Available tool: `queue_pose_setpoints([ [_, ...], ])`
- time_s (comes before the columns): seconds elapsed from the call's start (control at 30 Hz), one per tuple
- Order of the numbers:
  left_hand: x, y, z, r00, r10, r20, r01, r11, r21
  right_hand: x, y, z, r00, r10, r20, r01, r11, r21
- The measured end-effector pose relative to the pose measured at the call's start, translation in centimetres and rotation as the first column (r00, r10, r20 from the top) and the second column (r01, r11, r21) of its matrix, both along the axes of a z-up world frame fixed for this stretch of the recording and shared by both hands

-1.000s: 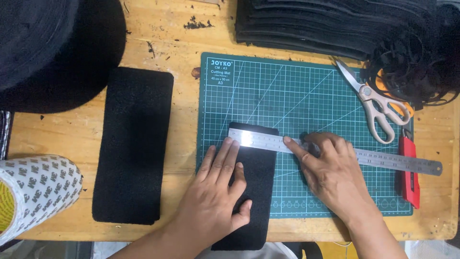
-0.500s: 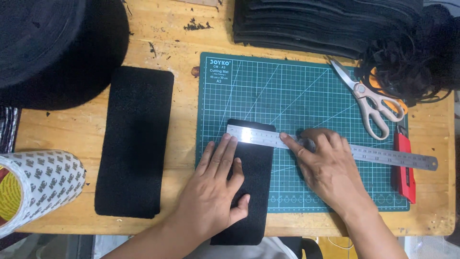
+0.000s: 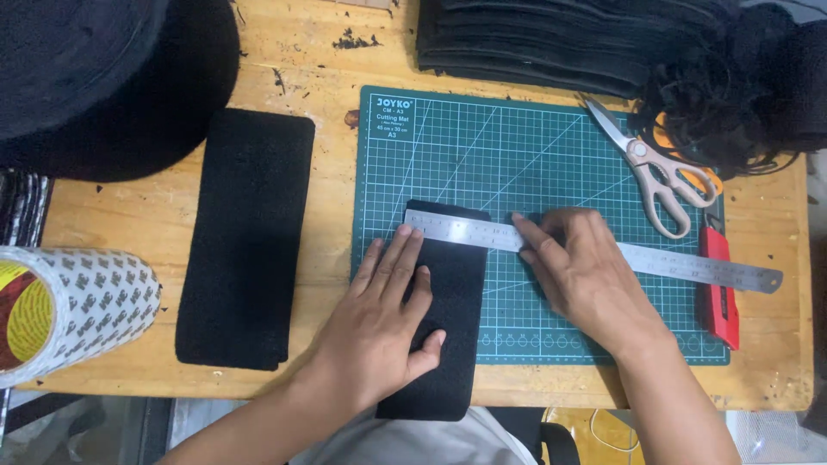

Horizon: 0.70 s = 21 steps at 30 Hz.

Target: Measuring rectangular pieces of black fabric with a metal ruler on a cutting mat

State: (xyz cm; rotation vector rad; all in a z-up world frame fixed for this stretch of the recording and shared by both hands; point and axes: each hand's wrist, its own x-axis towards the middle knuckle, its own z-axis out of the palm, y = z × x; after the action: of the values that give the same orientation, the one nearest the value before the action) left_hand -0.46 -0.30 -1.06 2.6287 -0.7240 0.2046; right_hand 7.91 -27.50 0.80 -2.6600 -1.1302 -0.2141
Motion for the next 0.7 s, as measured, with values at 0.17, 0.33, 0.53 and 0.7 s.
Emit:
queue_pose_setpoints([
  [0.17, -0.4, 0.0, 0.6, 0.998, -0.002, 0.064, -0.003, 0.997, 0.077, 0.2, -0.6, -0.8, 0.996, 0.035, 0.083, -0.033, 0.999, -0.021],
  [0.33, -0.5, 0.0, 1.3, 0.999, -0.01, 0.05, 0.001, 0.984, 0.178, 0.3, -0.4, -0.6, 0.991, 0.042, 0.123, -0.041, 0.999, -0.017],
  [0.53, 0.1, 0.5, 1.3, 0.999, -0.034, -0.023, 0.036, 0.998, 0.052, 0.2, -0.9, -0.8, 0.995, 0.074, 0.064, -0.075, 0.997, 0.007],
  [0.7, 0.3, 0.7, 1.1, 0.995, -0.047, -0.088, 0.051, 0.997, 0.049, 0.0, -1.1, -0.8, 1.0, -0.007, 0.001, 0.007, 0.989, -0.149],
])
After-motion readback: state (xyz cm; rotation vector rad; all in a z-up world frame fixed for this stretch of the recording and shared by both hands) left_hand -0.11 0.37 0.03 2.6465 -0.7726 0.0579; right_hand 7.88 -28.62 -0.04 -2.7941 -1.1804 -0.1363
